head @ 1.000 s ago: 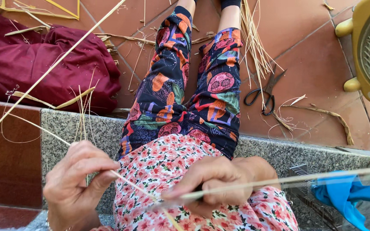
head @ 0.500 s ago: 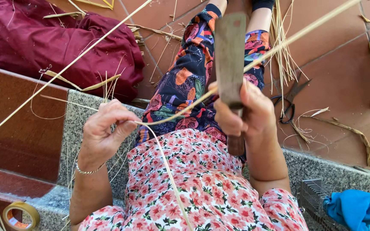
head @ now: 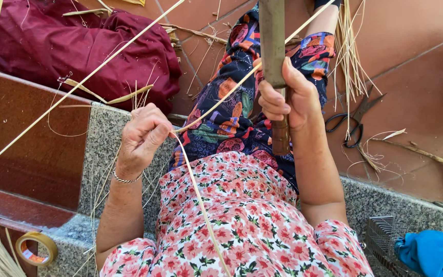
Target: The person sits on the floor and uses a knife to shave thin strips from bamboo rods. They hold the rod in one hand and the knife in the other, repeatedly scraping the surface to create fine fibers. The person occasionally adjusts the rod and discards the shaved material onto the floor.
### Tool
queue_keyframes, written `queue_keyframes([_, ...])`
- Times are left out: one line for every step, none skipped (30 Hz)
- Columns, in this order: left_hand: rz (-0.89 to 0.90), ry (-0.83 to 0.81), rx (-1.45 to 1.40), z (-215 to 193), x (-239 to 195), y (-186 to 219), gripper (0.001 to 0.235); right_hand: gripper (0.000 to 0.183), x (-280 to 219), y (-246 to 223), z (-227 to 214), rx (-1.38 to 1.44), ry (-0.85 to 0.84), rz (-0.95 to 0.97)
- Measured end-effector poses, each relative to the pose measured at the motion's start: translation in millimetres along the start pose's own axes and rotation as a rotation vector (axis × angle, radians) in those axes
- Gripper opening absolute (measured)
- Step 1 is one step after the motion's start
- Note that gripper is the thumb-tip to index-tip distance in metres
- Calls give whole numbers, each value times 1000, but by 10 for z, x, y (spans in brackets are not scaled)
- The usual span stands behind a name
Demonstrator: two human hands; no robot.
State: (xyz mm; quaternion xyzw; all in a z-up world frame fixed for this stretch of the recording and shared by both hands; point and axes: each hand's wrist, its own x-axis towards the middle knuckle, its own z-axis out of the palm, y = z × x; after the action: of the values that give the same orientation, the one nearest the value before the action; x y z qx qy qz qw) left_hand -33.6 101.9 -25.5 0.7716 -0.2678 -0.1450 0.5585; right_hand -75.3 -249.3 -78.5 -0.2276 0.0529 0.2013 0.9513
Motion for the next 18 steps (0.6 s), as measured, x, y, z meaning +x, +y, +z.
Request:
queue_keyframes([-1, -4, 14, 3, -6, -7, 27, 50, 24, 6, -39, 0, 11, 3])
queue_keyframes([-1, -8, 28, 6, -16, -16, 27, 49, 48, 14, -84, 0, 23, 6])
queue_keyframes([1, -11, 43, 9, -28, -34, 27, 49, 78, 23, -139, 0, 26, 6])
queue_keyframes([-3, -5, 58, 12, -41, -56, 28, 50, 109, 31, -198, 0, 30, 7])
queue_keyframes([-7, 0, 70, 19, -41, -86, 28, 51, 141, 30, -259, -1, 34, 6])
queue_keyframes([-10, 4, 83, 29, -40, -120, 29, 52, 169, 28, -321, 18, 32, 18])
queue_keyframes([-19, 26, 65, 35, -49, -155, 31, 52, 200, 36, -382, 38, 28, 29])
queue_keyframes([-28, 48, 46, 45, -60, -192, 32, 53, 226, 47, -441, 57, 23, 40])
queue_keyframes([-39, 71, 28, 53, -74, -232, 33, 51, 248, 64, -500, 72, 5, 37])
queue_keyframes([-55, 86, 20, 63, -92, -270, 34, 49, 270, 83, -558, 86, -12, 35])
queue_keyframes([-69, 101, 10, 73, -99, -313, 36, 48, 291, 92, -616, 99, -30, 32])
queue_keyframes([-84, 116, 1, 80, -103, -353, 37, 48, 306, 97, -673, 97, -15, 38])
queue_keyframes([-80, 115, 21, 83, -109, -387, 37, 49, 317, 102, -727, 96, -3, 45])
queue_keyframes([-76, 113, 42, 82, -107, -421, 38, 49, 330, 104, -781, 94, 10, 51])
queue_keyframes([-76, 112, 60, 81, -115, -450, 38, 50, 339, 110, -836, 74, 36, 44])
queue_keyframes([-89, 109, 58, 81, -121, -475, 37, 50, 352, 113, -891, 54, 62, 37])
queue_keyframes([-98, 107, 55, 83, -102, -505, 37, 51, 374, 102, -951, 31, 87, 27])
queue_keyframes([-108, 105, 52, 85, -86, -530, 36, 51, 399, 96, -1011, 19, 79, 21])
